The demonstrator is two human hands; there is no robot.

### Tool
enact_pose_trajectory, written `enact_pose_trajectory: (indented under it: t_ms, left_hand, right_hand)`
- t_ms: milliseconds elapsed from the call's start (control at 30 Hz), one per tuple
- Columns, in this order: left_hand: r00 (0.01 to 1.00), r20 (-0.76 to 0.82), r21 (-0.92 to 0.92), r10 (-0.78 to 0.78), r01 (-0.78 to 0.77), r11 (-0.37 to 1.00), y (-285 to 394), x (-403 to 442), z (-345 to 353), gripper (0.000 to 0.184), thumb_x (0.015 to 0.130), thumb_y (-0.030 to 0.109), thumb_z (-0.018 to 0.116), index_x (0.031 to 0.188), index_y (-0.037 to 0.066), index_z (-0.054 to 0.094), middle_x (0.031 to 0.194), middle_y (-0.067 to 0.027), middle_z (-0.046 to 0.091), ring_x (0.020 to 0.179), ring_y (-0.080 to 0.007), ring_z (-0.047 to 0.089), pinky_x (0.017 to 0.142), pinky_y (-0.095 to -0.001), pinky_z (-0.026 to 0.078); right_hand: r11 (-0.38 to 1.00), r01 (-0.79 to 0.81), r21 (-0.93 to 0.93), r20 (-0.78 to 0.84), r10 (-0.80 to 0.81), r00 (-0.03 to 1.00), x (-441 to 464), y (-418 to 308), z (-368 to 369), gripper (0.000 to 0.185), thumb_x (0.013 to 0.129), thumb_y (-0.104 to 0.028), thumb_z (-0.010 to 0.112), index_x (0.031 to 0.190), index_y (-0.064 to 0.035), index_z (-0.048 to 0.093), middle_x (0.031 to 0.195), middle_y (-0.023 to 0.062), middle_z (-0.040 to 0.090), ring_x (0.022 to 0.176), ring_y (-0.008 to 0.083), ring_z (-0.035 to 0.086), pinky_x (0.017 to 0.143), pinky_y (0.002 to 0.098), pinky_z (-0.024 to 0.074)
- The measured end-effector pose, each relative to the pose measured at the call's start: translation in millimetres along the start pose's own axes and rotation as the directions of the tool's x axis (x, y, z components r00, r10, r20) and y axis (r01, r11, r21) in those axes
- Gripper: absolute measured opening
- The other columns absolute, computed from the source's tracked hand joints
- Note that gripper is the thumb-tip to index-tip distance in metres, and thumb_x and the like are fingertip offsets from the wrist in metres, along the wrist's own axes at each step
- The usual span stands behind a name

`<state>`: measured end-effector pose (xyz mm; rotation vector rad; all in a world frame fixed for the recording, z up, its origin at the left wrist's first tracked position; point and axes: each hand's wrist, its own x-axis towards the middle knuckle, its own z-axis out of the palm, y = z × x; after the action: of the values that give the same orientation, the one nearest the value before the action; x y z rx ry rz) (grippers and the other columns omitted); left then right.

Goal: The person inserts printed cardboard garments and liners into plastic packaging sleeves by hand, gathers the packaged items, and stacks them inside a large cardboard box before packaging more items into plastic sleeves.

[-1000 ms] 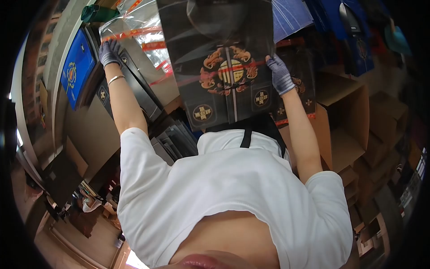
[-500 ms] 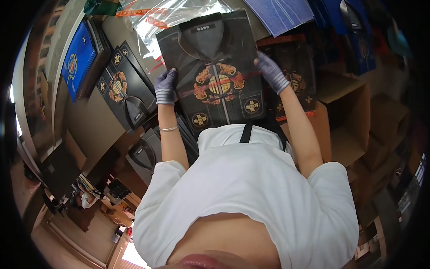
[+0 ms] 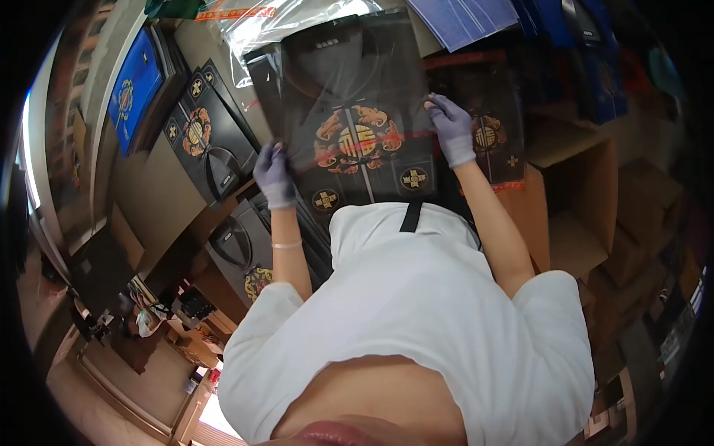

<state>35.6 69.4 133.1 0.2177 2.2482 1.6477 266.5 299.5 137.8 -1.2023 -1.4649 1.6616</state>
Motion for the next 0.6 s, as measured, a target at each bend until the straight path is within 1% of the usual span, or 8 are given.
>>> enact_pose_trajectory:
  t_ms: [33, 100, 167, 200, 300, 400, 500, 600]
  left_hand:
    - [0.997, -0.075, -0.243, 0.009, -0.027, 0.970, 36, -18, -8, 0.021, 0.082, 0.004, 0.059, 0.101, -0.004, 0.058, 0.083, -0.0040, 0.060, 0.077, -0.0095, 0.055, 0.070, -0.0205, 0.045]
    - [0.994, 0.067, -0.354, -0.082, 0.101, 0.930, 54, -31, -11, 0.021, 0.082, 0.005, 0.058, 0.102, -0.002, 0.058, 0.077, -0.0007, 0.058, 0.066, -0.0065, 0.051, 0.061, -0.0189, 0.044]
    - [0.999, -0.052, -0.082, -0.002, -0.002, 0.997, 6, -14, -5, 0.020, 0.082, 0.005, 0.058, 0.101, -0.001, 0.058, 0.079, -0.0008, 0.059, 0.068, -0.0067, 0.053, 0.063, -0.0192, 0.044]
    - [0.998, -0.025, -0.164, -0.060, 0.056, 0.985, 4, -10, 2, 0.020, 0.082, 0.007, 0.059, 0.100, -0.001, 0.058, 0.081, -0.0008, 0.059, 0.070, -0.0064, 0.053, 0.065, -0.0193, 0.044]
    - [0.977, 0.054, -0.047, -0.209, 0.211, 0.976, 1, 0, 3, 0.021, 0.083, 0.007, 0.059, 0.101, -0.004, 0.058, 0.083, -0.0039, 0.061, 0.076, -0.0086, 0.055, 0.070, -0.0212, 0.046]
    - [0.986, 0.009, -0.088, -0.164, 0.165, 0.982, -17, -8, -7, 0.020, 0.083, 0.007, 0.059, 0.099, -0.005, 0.058, 0.084, -0.0035, 0.061, 0.076, -0.0085, 0.054, 0.071, -0.0219, 0.045]
    - [0.964, 0.061, -0.139, -0.260, 0.266, 0.954, -32, -27, -26, 0.019, 0.082, 0.006, 0.060, 0.099, -0.004, 0.059, 0.087, -0.0037, 0.062, 0.077, -0.0088, 0.054, 0.073, -0.0227, 0.045]
    - [0.917, 0.089, -0.155, -0.388, 0.398, 0.904, -34, -67, -47, 0.021, 0.082, 0.007, 0.060, 0.100, -0.004, 0.059, 0.088, -0.0036, 0.062, 0.078, -0.0090, 0.055, 0.072, -0.0226, 0.045]
  right_hand:
    - [0.994, 0.112, -0.014, -0.039, -0.112, 0.993, -9, -22, -2, 0.027, 0.081, -0.011, 0.062, 0.104, 0.0040, 0.059, 0.090, 0.0050, 0.063, 0.084, 0.0093, 0.056, 0.078, 0.0216, 0.0441]
    - [1.000, -0.008, 0.026, 0.011, 0.008, 1.000, -16, -6, -11, 0.026, 0.081, -0.010, 0.061, 0.102, 0.0043, 0.059, 0.090, 0.0048, 0.063, 0.083, 0.0083, 0.055, 0.076, 0.0208, 0.0439]
    - [0.999, -0.051, -0.012, 0.047, 0.052, 0.998, 0, 12, -11, 0.024, 0.081, -0.010, 0.061, 0.101, 0.0041, 0.059, 0.090, 0.0043, 0.063, 0.082, 0.0073, 0.055, 0.075, 0.0202, 0.0437]
    - [0.996, -0.067, -0.067, 0.050, 0.071, 0.996, 4, 17, -6, 0.024, 0.081, -0.010, 0.061, 0.101, 0.0038, 0.060, 0.089, 0.0039, 0.063, 0.082, 0.0068, 0.054, 0.074, 0.0199, 0.0435]
    - [0.992, -0.112, -0.063, 0.113, 0.119, 0.987, 7, 24, -5, 0.022, 0.081, -0.012, 0.061, 0.097, 0.0034, 0.061, 0.085, 0.0021, 0.062, 0.079, 0.0058, 0.052, 0.072, 0.0198, 0.0431]
    - [0.956, -0.255, -0.143, 0.154, 0.277, 0.949, 6, 15, -13, 0.025, 0.080, -0.015, 0.063, 0.096, 0.0042, 0.061, 0.082, 0.0016, 0.062, 0.076, 0.0055, 0.053, 0.070, 0.0207, 0.0436]
    - [0.961, -0.156, -0.230, 0.226, 0.208, 0.952, -14, 41, -23, 0.026, 0.080, -0.017, 0.063, 0.100, 0.0012, 0.061, 0.080, 0.0000, 0.059, 0.071, 0.0030, 0.050, 0.059, 0.0167, 0.0426]
    - [0.899, -0.399, -0.182, 0.301, 0.438, 0.847, -46, 27, -36, 0.023, 0.081, -0.016, 0.062, 0.095, 0.0016, 0.060, 0.074, -0.0013, 0.056, 0.068, 0.0047, 0.050, 0.061, 0.0194, 0.0430]
